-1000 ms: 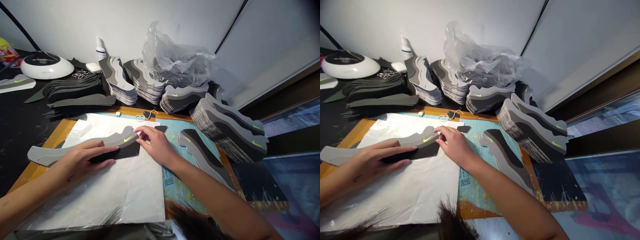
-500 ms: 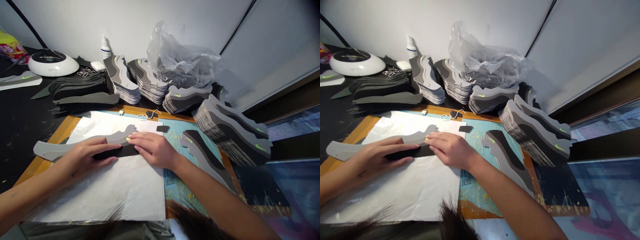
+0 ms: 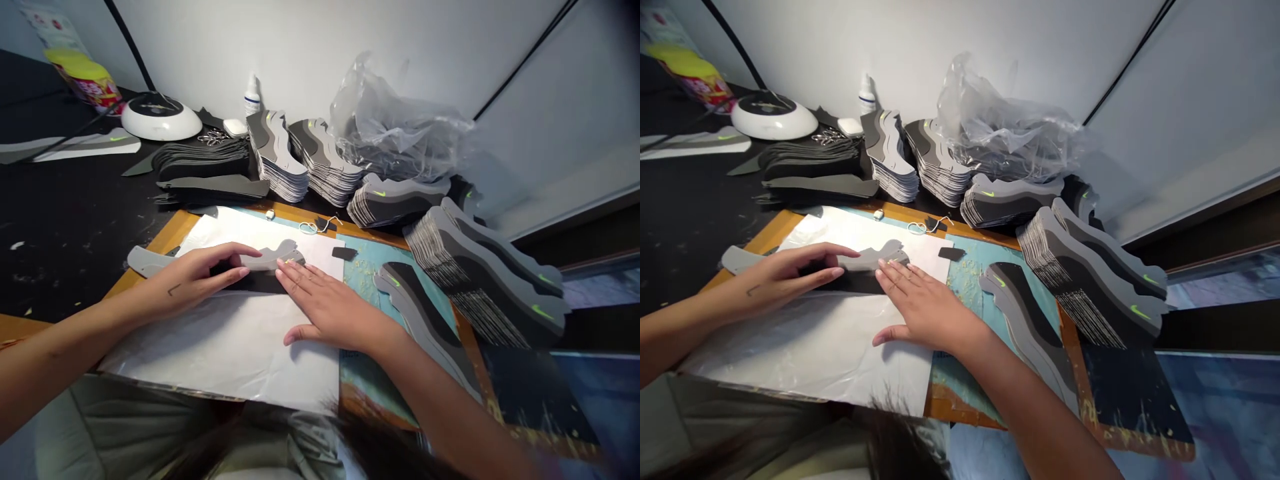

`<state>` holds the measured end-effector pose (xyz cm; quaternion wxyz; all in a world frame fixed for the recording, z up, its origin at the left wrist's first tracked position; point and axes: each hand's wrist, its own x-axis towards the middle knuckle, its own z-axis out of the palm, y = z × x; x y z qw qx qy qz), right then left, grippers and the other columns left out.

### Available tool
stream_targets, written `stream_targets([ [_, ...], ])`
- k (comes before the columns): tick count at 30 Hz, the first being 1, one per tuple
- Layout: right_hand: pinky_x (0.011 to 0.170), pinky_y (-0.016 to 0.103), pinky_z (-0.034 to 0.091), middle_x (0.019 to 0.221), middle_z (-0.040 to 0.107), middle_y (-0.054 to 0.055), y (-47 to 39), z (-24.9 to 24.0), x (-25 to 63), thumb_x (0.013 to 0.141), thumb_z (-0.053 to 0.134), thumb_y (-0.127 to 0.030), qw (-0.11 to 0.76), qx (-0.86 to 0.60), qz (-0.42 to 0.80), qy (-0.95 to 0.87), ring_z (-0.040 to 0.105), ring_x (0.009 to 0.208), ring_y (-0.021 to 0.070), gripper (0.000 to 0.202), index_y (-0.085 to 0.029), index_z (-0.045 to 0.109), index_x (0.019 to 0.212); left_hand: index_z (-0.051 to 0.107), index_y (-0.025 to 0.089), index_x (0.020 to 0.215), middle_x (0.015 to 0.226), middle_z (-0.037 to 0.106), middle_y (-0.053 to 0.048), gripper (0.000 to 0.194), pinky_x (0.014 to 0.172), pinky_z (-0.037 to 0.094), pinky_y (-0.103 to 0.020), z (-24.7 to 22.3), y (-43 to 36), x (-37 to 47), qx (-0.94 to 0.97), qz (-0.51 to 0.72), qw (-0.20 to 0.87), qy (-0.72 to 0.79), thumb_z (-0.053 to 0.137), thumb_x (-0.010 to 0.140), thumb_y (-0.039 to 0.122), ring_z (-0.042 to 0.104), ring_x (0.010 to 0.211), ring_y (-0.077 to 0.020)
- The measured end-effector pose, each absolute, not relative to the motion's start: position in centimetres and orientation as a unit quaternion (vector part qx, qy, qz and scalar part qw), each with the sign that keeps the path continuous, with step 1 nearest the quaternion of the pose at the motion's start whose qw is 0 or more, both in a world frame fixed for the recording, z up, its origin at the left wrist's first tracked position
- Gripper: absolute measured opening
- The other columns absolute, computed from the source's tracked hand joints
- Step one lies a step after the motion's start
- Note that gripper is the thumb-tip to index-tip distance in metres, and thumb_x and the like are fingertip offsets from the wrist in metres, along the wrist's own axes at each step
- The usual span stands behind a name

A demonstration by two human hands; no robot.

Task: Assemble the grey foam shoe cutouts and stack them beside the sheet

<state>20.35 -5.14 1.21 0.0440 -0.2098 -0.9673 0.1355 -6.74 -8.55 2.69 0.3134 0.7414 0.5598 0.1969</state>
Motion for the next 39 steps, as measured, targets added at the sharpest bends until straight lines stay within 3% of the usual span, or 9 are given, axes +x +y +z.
stream_targets([
  [6, 0.123, 0.047, 0.025, 0.162, 0.019, 0.017, -5.5, 1.6, 20.4, 0.085, 0.050, -0.070, 0.033, -0.214, 0.135, -0.967, 0.020, 0.150, 0.0289, 0.096, -0.013, 0.022, 0.156, 0.061, 0.017, 0.122, 0.082, 0.061, -0.001, 0.038, 0.063, 0.041, -0.021, 2.6, -8.7, -6.1, 0.762, 0.212, 0.307, 0.529, 0.047, 0.095, 0.039, 0.052, 0.070, -0.0125],
  [13, 0.122, 0.048, 0.025, 0.162, 0.018, 0.018, -5.6, 1.7, 20.2, 0.088, 0.048, -0.069, 0.018, -0.224, 0.146, -0.963, 0.019, 0.151, 0.0288, 0.092, -0.011, 0.024, 0.155, 0.056, 0.018, 0.125, 0.078, 0.054, 0.001, 0.037, 0.060, 0.037, -0.020, 2.3, -8.5, -6.4, 0.763, 0.214, 0.330, 0.513, 0.048, 0.094, 0.037, 0.047, 0.066, -0.0114],
  [20, 0.122, 0.048, 0.027, 0.163, 0.018, 0.014, -5.2, 2.1, 20.3, 0.092, 0.052, -0.058, 0.003, -0.228, 0.170, -0.959, 0.020, 0.150, 0.0271, 0.082, -0.019, 0.019, 0.157, 0.051, 0.018, 0.123, 0.076, 0.051, 0.002, 0.033, 0.059, 0.038, -0.019, 2.6, -8.2, -6.5, 0.702, 0.261, 0.448, 0.488, 0.052, 0.094, 0.036, 0.044, 0.066, -0.0109],
  [25, 0.123, 0.048, 0.025, 0.163, 0.016, 0.014, -5.2, 2.1, 20.3, 0.091, 0.056, -0.056, -0.003, -0.235, 0.179, -0.955, 0.018, 0.151, 0.0264, 0.091, -0.018, 0.009, 0.159, 0.054, 0.019, 0.115, 0.073, 0.050, 0.002, 0.029, 0.054, 0.035, -0.018, 2.7, -8.0, -6.6, 0.655, 0.291, 0.496, 0.490, 0.055, 0.094, 0.039, 0.042, 0.061, -0.0095],
  [28, 0.124, 0.047, 0.022, 0.163, 0.014, 0.013, -5.3, 2.3, 20.2, 0.091, 0.053, -0.059, -0.025, -0.243, 0.183, -0.952, 0.015, 0.152, 0.0250, 0.093, -0.016, 0.004, 0.158, 0.057, 0.019, 0.115, 0.070, 0.049, 0.002, 0.032, 0.053, 0.035, -0.019, 2.6, -7.9, -6.8, 0.655, 0.286, 0.501, 0.488, 0.057, 0.092, 0.041, 0.041, 0.060, -0.0096],
  [32, 0.124, 0.046, 0.020, 0.164, 0.010, 0.012, -5.3, 2.6, 20.1, 0.092, 0.051, -0.060, -0.050, -0.247, 0.177, -0.951, 0.012, 0.152, 0.0245, 0.091, -0.016, 0.009, 0.158, 0.060, 0.019, 0.117, 0.072, 0.052, 0.001, 0.033, 0.056, 0.037, -0.020, 2.4, -7.8, -6.9, 0.674, 0.273, 0.480, 0.491, 0.060, 0.091, 0.040, 0.044, 0.063, -0.0108],
  [39, 0.124, 0.048, 0.021, 0.164, 0.011, 0.010, -5.2, 2.5, 20.1, 0.092, 0.051, -0.060, -0.038, -0.243, 0.177, -0.953, 0.013, 0.152, 0.0247, 0.088, -0.022, 0.008, 0.159, 0.052, 0.018, 0.118, 0.077, 0.054, 0.002, 0.027, 0.062, 0.036, -0.021, 3.1, -8.3, -6.7, 0.679, 0.247, 0.478, 0.500, 0.056, 0.094, 0.031, 0.044, 0.069, -0.0106],
])
